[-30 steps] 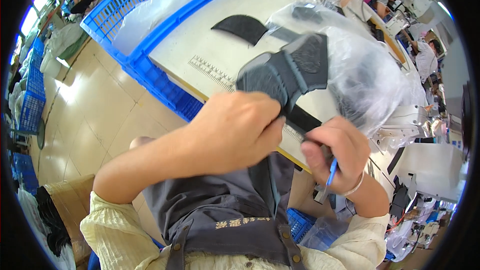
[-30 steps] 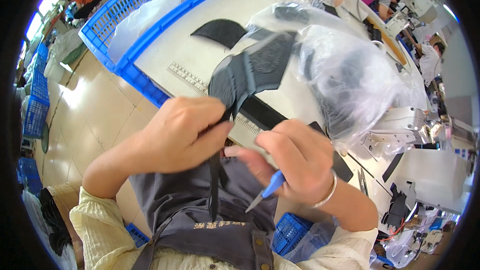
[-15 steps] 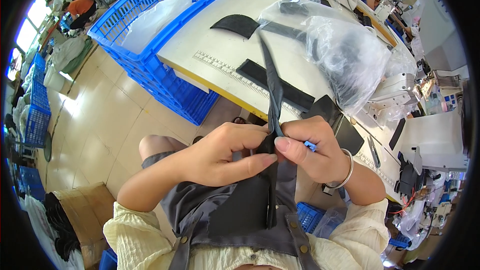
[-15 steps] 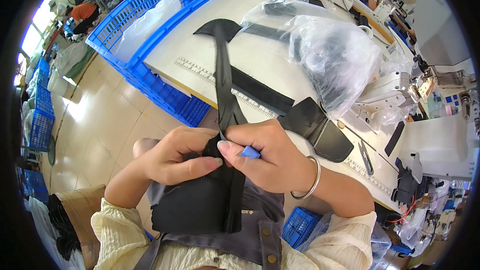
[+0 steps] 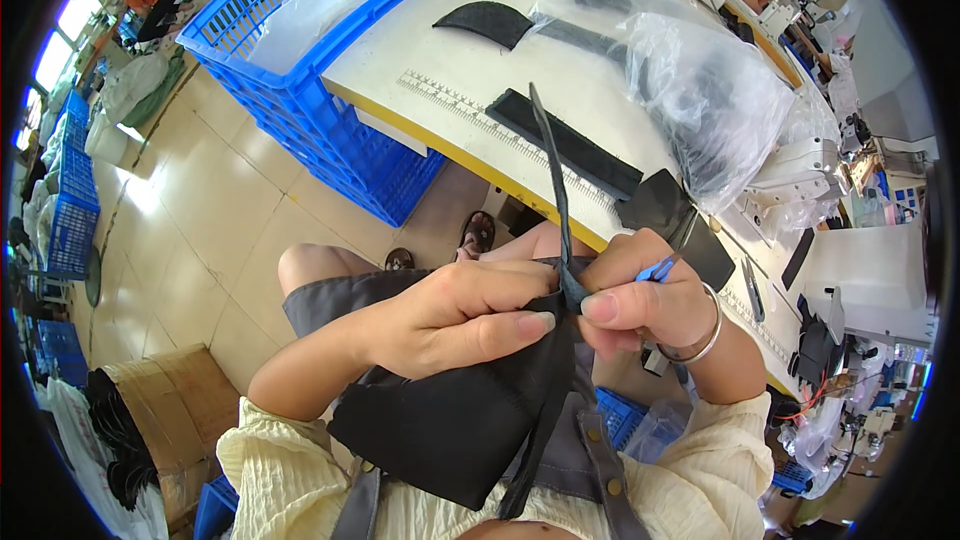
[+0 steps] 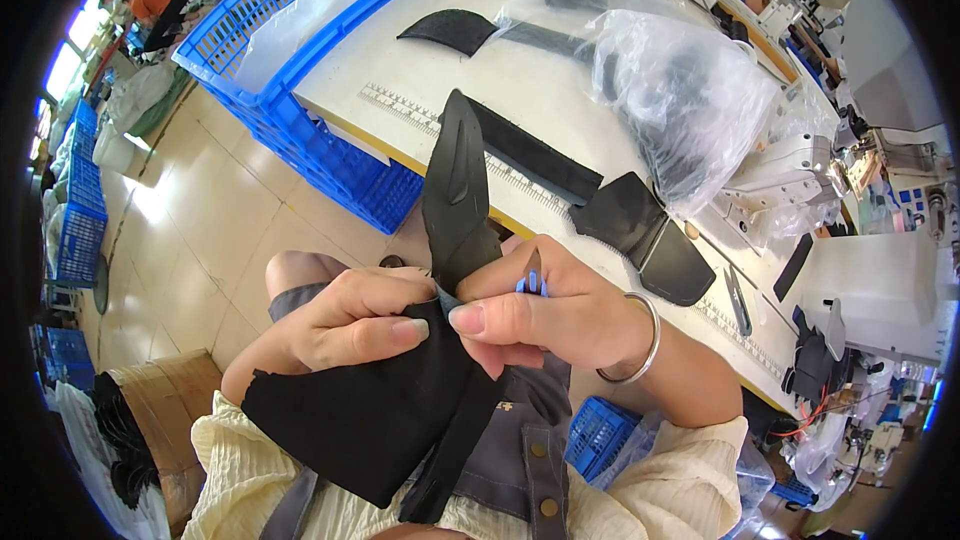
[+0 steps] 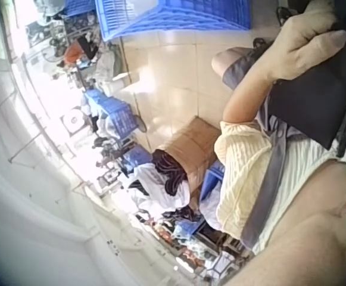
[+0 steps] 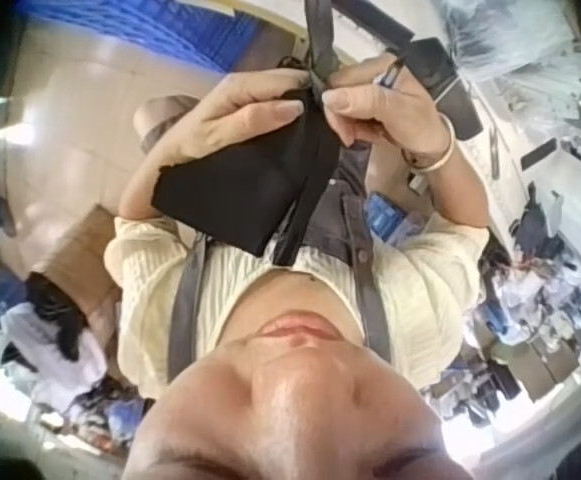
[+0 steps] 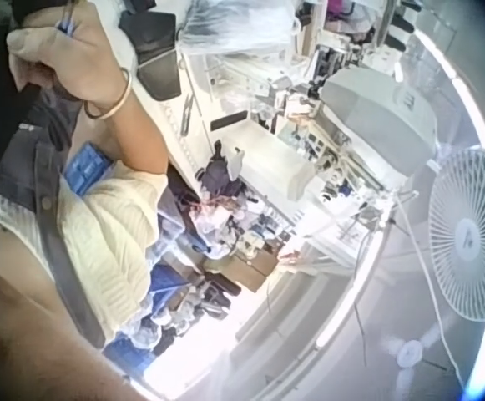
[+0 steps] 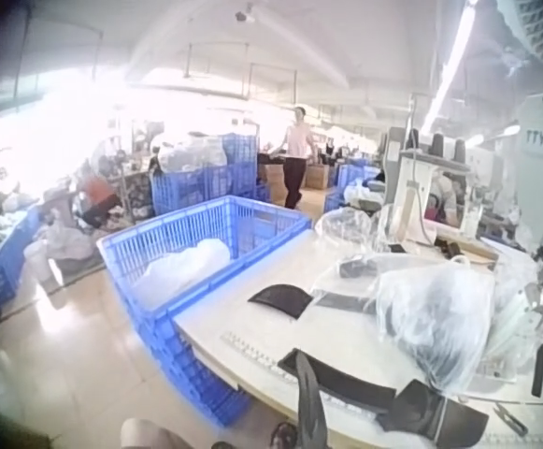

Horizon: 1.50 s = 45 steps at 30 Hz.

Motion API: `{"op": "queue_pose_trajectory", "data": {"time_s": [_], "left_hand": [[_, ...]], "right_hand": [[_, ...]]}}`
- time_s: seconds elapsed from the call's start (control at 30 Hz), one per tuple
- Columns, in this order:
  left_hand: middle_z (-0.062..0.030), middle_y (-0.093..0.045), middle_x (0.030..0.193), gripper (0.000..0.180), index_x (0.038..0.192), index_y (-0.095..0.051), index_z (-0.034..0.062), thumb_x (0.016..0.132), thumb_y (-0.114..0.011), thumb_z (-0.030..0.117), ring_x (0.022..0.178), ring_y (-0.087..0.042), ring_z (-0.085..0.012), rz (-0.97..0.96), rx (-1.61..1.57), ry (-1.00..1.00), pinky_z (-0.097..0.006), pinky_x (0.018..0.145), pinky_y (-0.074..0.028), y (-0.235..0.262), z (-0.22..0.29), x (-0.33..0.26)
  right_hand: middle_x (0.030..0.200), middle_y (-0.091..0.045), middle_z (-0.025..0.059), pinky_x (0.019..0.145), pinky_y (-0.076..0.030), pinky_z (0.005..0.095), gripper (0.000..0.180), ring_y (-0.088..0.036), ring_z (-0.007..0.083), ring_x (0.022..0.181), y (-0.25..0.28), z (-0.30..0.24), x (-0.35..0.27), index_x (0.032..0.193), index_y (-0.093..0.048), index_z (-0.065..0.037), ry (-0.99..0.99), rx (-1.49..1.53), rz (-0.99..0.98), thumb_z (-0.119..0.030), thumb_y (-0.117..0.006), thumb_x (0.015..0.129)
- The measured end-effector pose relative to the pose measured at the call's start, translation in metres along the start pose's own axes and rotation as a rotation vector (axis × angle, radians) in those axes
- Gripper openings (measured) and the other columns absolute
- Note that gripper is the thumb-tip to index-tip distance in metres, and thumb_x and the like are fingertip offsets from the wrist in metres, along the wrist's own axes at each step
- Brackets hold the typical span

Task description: The recorder is using a small trimming tool to remove excess material and refine the edges of shoe upper components.

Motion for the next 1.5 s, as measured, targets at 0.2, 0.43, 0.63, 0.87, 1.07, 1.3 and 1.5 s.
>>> {"op": "queue_pose_trajectory", "data": {"time_s": [0.2, 0.43, 0.63, 0.87, 1.07, 1.3, 1.5], "left_hand": [[-0.0066, -0.041, 0.079, 0.017, 0.08, -0.048, -0.0017, 0.092, -0.046, 0.011, 0.074, -0.041, -0.0178, -0.092, -0.151, 0.14, -0.031, 0.068, -0.032, -0.001, -0.01, -0.009], [-0.004, -0.044, 0.093, 0.017, 0.087, -0.054, -0.0028, 0.094, -0.046, 0.01, 0.087, -0.042, -0.0148, -0.143, -0.254, 0.166, -0.029, 0.078, -0.034, -0.005, -0.02, -0.016], [-0.0112, -0.047, 0.111, 0.02, 0.092, -0.061, -0.0061, 0.09, -0.052, 0.012, 0.108, -0.041, -0.0218, 0.009, -0.487, 0.082, -0.034, 0.095, -0.031, 0.001, -0.019, -0.013], [-0.0165, -0.049, 0.108, 0.021, 0.089, -0.055, -0.0069, 0.091, -0.053, 0.014, 0.08, -0.052, -0.0199, -0.115, 0.219, 0.443, -0.031, 0.065, -0.042, 0.007, -0.023, -0.007], [-0.019, -0.042, 0.13, 0.021, 0.084, -0.055, -0.0059, 0.095, -0.051, 0.012, 0.118, -0.049, -0.0253, 0.114, 0.008, 0.082, -0.032, 0.089, -0.041, 0.015, -0.021, -0.014], [-0.0088, -0.041, 0.136, 0.023, 0.096, -0.057, 0.0036, 0.1, -0.042, 0.021, 0.133, -0.027, -0.0201, 0.169, -1.002, 0.333, -0.034, 0.105, -0.025, -0.023, -0.065, -0.02], [-0.003, -0.055, 0.103, 0.02, 0.093, -0.061, 0.0031, 0.096, -0.051, 0.019, 0.119, -0.034, -0.0189, 0.378, -0.763, 0.193, -0.035, 0.101, -0.026, 0.002, -0.081, -0.026]], "right_hand": [[0.048, -0.051, 0.0031, 0.037, -0.029, 0.0216, 0.04, -0.042, 0.0071, 0.039, -0.006, 0.004, 0.001, 0.055, -0.057, 0.0, -0.05, 0.111, 0.009, -0.022, -0.054, 0.088], [0.046, -0.051, 0.0063, 0.034, -0.027, 0.0228, 0.04, -0.041, 0.0095, 0.035, -0.005, 0.006, -0.004, 0.048, -0.054, 0.0, -0.017, 0.131, 0.085, -0.024, -0.056, 0.081], [0.043, -0.051, 0.0077, 0.035, -0.029, 0.0254, 0.038, -0.04, 0.0125, 0.033, 0.005, 0.004, -0.012, 0.047, -0.052, 0.001, 0.076, 0.086, 0.222, -0.023, -0.058, 0.076], [0.047, -0.046, -0.0015, 0.045, -0.031, 0.0197, 0.037, -0.042, 0.0038, 0.043, -0.004, 0.013, -0.003, 0.057, -0.056, -0.003, -0.043, -0.163, 0.096, -0.022, -0.051, 0.089], [0.051, -0.054, 0.0051, 0.043, -0.032, 0.0206, 0.036, -0.04, 0.0073, 0.038, 0.011, 0.018, -0.013, 0.056, -0.058, 0.001, -0.077, 0.031, 0.26, -0.021, -0.054, 0.084], [0.043, -0.05, 0.0119, 0.032, -0.026, 0.0244, 0.043, -0.039, 0.0126, 0.032, 0.019, 0.022, -0.004, 0.049, -0.054, 0.004, 0.129, 0.063, 0.381, -0.028, -0.055, 0.077], [0.053, -0.056, 0.009, 0.048, -0.035, 0.0224, 0.037, -0.044, 0.0111, 0.04, 0.026, 0.026, -0.007, 0.06, -0.06, 0.004, -0.083, 0.091, 0.347, -0.025, -0.055, 0.082]]}}
Point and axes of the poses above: each hand's wrist, its own x-axis towards the middle knuckle, its own y-axis out of the back of the hand, z = x × y, the point moved 7 cm from there along x, towards the middle knuckle
